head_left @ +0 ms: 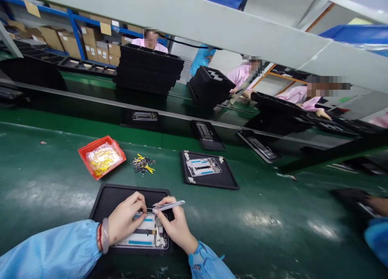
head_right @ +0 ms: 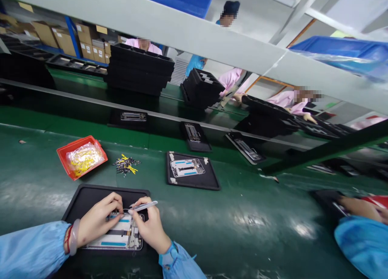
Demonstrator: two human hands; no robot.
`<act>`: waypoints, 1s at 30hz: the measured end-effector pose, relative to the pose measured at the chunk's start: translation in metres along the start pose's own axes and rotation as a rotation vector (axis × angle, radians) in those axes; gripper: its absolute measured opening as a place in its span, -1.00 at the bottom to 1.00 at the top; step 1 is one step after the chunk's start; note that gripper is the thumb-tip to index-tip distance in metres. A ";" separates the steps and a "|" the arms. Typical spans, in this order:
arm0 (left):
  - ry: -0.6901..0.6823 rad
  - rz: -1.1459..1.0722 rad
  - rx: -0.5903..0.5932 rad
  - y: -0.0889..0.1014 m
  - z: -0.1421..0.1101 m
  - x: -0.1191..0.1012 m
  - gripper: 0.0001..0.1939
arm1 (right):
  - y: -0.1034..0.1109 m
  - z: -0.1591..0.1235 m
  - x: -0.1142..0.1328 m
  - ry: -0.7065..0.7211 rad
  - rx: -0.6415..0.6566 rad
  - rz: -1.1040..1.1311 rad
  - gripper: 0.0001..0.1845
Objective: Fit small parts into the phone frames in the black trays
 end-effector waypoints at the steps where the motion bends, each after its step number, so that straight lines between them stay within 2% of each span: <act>1: 0.007 -0.003 0.004 0.000 0.000 0.000 -0.86 | 0.000 0.000 0.000 0.001 0.005 -0.001 -0.92; 11: 0.038 -0.029 0.035 0.000 0.001 0.003 -0.85 | 0.002 0.000 0.001 0.036 -0.038 -0.026 -0.94; 17: 0.097 -0.015 0.041 0.001 0.004 0.005 -0.87 | -0.001 0.003 0.001 -0.023 0.028 0.031 -0.92; 25: 0.114 0.080 0.089 0.006 0.004 0.007 -0.89 | 0.000 0.006 -0.001 0.019 0.101 0.034 -0.85; 30: 0.090 0.110 0.071 0.007 0.004 0.009 -0.89 | 0.000 0.007 -0.001 0.020 0.127 0.036 -0.83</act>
Point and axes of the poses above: each hand's wrist, its own z-axis towards the middle knuckle, its own y-axis out of the back of the hand, x = y × z, the point moved 3 cm from there along z, towards the middle knuckle, and after that the axes turned 11 degrees about y, right-handed, at the moved point
